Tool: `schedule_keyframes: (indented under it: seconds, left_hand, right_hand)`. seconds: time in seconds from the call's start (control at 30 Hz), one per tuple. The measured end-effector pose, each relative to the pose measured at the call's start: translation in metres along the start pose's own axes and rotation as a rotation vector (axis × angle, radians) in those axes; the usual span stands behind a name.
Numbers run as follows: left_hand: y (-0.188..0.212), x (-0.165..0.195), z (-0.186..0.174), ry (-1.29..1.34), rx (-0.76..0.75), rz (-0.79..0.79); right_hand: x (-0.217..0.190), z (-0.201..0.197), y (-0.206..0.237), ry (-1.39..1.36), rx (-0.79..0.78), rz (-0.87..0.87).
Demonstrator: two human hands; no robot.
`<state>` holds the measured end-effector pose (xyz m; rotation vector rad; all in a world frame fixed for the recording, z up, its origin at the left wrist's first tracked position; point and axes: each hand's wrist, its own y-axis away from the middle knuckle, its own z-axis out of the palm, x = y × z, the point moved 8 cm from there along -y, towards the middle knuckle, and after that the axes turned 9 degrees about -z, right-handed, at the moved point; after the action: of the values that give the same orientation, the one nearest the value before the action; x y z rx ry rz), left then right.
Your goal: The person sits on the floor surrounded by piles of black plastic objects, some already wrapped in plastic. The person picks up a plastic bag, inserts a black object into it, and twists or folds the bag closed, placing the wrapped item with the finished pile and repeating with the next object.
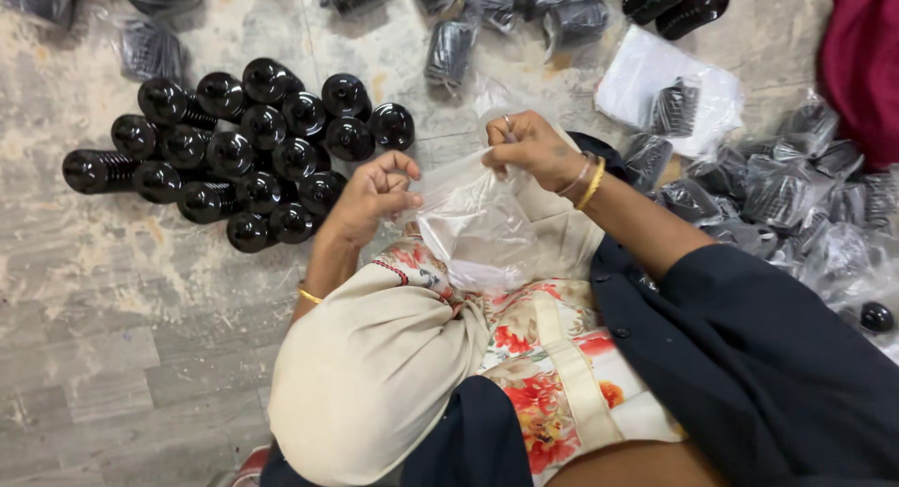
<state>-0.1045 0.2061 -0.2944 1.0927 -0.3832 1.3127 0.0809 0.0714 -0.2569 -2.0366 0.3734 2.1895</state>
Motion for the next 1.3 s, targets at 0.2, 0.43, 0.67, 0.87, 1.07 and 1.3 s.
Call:
schedule_keyframes:
  seconds: [0.2,0.43,0.67,0.87,1.07,1.3]
  left_hand:
    - [-0.026,-0.044,-0.082,-0.062,0.787,0.407]
    - [-0.010,-0.060,-0.093,-0.090,1.141,0.379]
    - [0.002,-0.097,-0.093,0.080,1.076,0.289]
    - [0.012,-0.129,-0.086,0.328,0.915,0.212]
    - [0.026,-0.146,-0.072,0.574,0.767,0.188]
    - [0.033,-0.139,-0.053,0.687,0.592,0.182]
  right_hand:
    - [0.056,0.038,-0.093,0.711,0.238,-0.113]
    - [0.075,0.090,-0.143,0.653,0.157,-0.323]
    - [0.125,0.099,-0.128,0.630,0.038,-0.005]
    - [0.131,0.100,-0.099,0.858,0.047,0.188]
    - [0.110,0.122,-0.076,0.968,-0.134,-0.063]
    - [0.113,0.124,-0.050,0.583,-0.036,-0.048]
